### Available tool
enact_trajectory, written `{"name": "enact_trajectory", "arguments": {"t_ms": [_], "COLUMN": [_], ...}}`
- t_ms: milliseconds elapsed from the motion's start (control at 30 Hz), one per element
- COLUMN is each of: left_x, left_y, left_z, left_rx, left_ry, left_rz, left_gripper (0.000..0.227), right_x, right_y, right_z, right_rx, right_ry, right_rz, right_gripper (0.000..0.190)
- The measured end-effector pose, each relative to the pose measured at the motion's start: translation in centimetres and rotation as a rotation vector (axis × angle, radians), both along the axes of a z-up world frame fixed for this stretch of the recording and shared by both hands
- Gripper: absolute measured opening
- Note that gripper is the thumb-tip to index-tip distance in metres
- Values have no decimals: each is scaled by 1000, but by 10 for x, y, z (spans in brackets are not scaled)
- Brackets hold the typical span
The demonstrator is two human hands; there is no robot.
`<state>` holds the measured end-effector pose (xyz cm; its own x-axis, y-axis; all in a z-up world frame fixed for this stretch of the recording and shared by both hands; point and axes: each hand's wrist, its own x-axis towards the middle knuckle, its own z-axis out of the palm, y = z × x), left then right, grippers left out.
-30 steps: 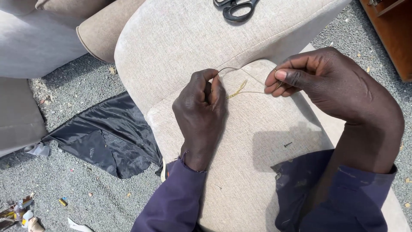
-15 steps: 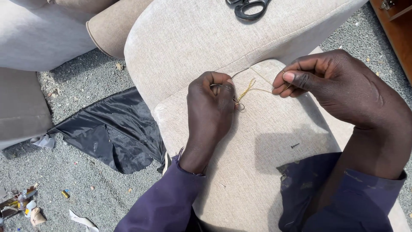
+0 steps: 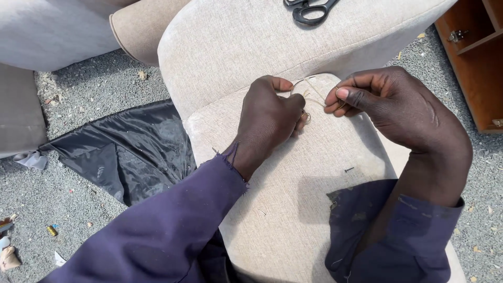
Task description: Hand-sewing a seam on a sofa cushion and cutting the thread with scissors
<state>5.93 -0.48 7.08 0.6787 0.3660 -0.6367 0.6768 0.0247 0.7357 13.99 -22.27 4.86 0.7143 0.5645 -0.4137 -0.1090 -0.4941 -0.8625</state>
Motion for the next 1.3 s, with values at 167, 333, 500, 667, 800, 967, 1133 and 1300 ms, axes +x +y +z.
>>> {"name": "enact_trajectory", "arguments": {"t_ms": [167,333,500,667,800,967,1133,1300], "left_x": [0,29,44,62,61,75,96,107], "left_y": [9,15,40,49,45,49,30,-11], "left_z": [-26,-20,-18,-78,-75,-78,-99,-91], "left_rx": [-35,127,587,1106,998,1133,1056,915], "left_ry": [-30,83,-73,-569,-748,-903,-987,-1134], "left_rz": [154,3,-704,-921,-963,-1008,-887,-530], "left_gripper": [8,40,47,5,16,33,15,12], "right_x": [-4,-12,-25,-52,-54,-60,-57,-66], "right_y": [1,12,14,42,49,45,38,-10], "right_z": [0,4,42,77,72,70,72,71], "right_rx": [7,16,-201,-436,-466,-517,-584,-349], "right_ry": [-39,-16,-174,-295,-262,-335,-258,-465], "right_rz": [-9,23,3,141,96,135,141,-109], "right_gripper": [35,34,32,41,31,38,36,25]}}
